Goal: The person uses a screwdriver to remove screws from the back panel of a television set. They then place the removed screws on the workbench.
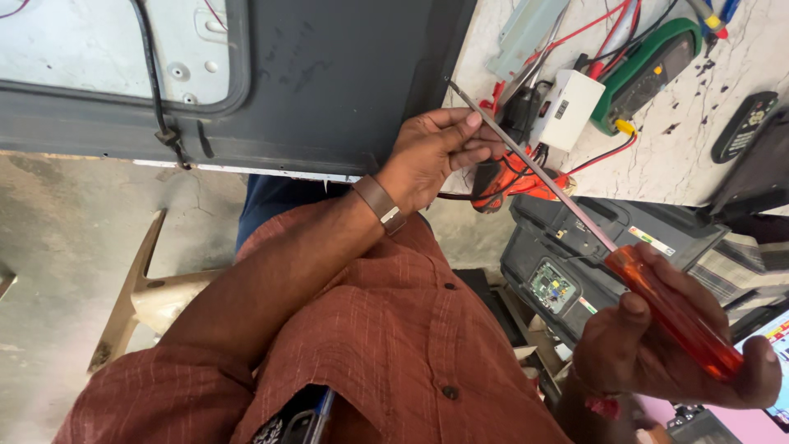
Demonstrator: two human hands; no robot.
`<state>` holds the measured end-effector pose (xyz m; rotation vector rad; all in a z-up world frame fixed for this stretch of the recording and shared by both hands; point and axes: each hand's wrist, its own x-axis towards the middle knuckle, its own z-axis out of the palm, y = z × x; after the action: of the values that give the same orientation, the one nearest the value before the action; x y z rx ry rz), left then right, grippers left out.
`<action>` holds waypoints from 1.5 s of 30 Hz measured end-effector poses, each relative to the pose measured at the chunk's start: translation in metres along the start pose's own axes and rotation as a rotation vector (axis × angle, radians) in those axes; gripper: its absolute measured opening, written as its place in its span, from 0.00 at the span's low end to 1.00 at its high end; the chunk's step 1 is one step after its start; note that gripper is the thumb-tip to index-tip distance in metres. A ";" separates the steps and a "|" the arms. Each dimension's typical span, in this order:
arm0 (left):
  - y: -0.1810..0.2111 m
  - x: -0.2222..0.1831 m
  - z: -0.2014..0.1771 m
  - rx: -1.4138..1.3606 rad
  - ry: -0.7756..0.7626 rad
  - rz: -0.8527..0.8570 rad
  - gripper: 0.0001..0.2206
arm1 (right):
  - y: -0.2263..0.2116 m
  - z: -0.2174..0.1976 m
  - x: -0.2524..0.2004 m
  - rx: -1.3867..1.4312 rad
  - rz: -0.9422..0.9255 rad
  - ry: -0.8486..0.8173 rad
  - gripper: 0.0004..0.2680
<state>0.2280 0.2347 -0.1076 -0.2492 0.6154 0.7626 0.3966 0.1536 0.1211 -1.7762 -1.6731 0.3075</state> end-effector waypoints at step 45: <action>-0.001 -0.001 -0.006 -0.139 -0.045 0.048 0.10 | -0.058 0.000 0.102 -0.334 -0.058 -0.617 0.19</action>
<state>0.2262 0.2308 -0.1121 -0.3449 0.5276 0.8569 0.3658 0.2484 0.1843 -1.9939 -2.3117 0.6295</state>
